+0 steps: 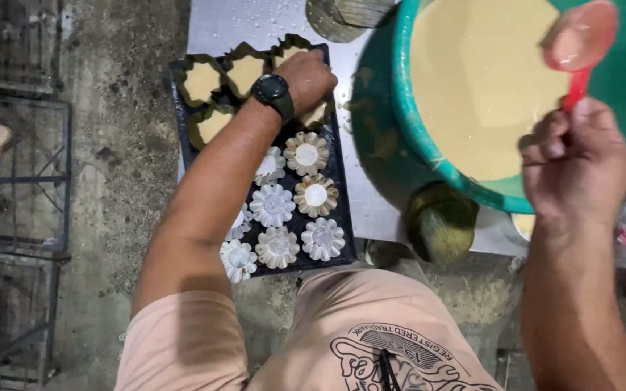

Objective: Filling small molds with batter and arranging them on a tray for baking.

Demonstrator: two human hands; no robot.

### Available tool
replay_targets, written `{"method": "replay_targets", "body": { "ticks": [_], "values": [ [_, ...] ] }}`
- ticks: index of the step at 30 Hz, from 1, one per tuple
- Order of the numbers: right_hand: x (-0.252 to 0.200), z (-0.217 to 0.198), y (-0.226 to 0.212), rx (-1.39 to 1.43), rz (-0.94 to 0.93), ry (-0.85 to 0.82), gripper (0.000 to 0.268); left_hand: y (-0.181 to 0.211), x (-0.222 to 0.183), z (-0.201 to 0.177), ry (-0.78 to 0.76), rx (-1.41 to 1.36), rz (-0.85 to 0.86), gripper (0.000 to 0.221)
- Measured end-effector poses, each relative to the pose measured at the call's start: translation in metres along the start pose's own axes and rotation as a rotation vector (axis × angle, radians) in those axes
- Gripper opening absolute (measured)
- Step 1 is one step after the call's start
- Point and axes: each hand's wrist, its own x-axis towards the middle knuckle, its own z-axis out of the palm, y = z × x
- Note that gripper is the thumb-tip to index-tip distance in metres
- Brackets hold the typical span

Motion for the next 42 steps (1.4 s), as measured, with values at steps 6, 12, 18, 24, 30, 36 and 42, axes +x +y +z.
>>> {"method": "replay_targets", "body": {
  "ticks": [6, 12, 18, 24, 30, 36, 42],
  "values": [
    [-0.005, -0.032, -0.024, -0.004, -0.043, 0.152, 0.013, 0.009, 0.006, -0.002, -0.032, 0.037, -0.060, 0.017],
    [0.007, -0.062, -0.030, 0.013, -0.015, 0.142, 0.013, -0.001, -0.009, 0.016, 0.351, -0.151, -0.167, 0.033],
    [0.049, -0.109, -0.042, -0.354, -0.002, 0.048, 0.013, 0.066, -0.090, -0.014, 0.847, -0.293, -0.862, 0.011],
    [0.081, -0.239, -0.053, -0.644, -0.046, -0.128, 0.018, 0.240, -0.119, -0.030, 0.742, -0.196, -0.646, 0.027],
    [0.066, -0.265, -0.093, -0.977, -0.111, -0.159, 0.022, 0.399, -0.039, 0.040, 0.290, -0.410, -0.422, 0.057],
    [0.067, -0.252, -0.101, -1.264, -0.224, -0.212, 0.028, 0.450, 0.000, 0.068, 0.110, -0.296, -0.475, 0.071],
    [0.040, -0.221, -0.116, -1.190, -0.159, -0.089, 0.029, 0.464, 0.000, 0.077, 0.188, -0.198, -0.497, 0.074]
  ]
}}
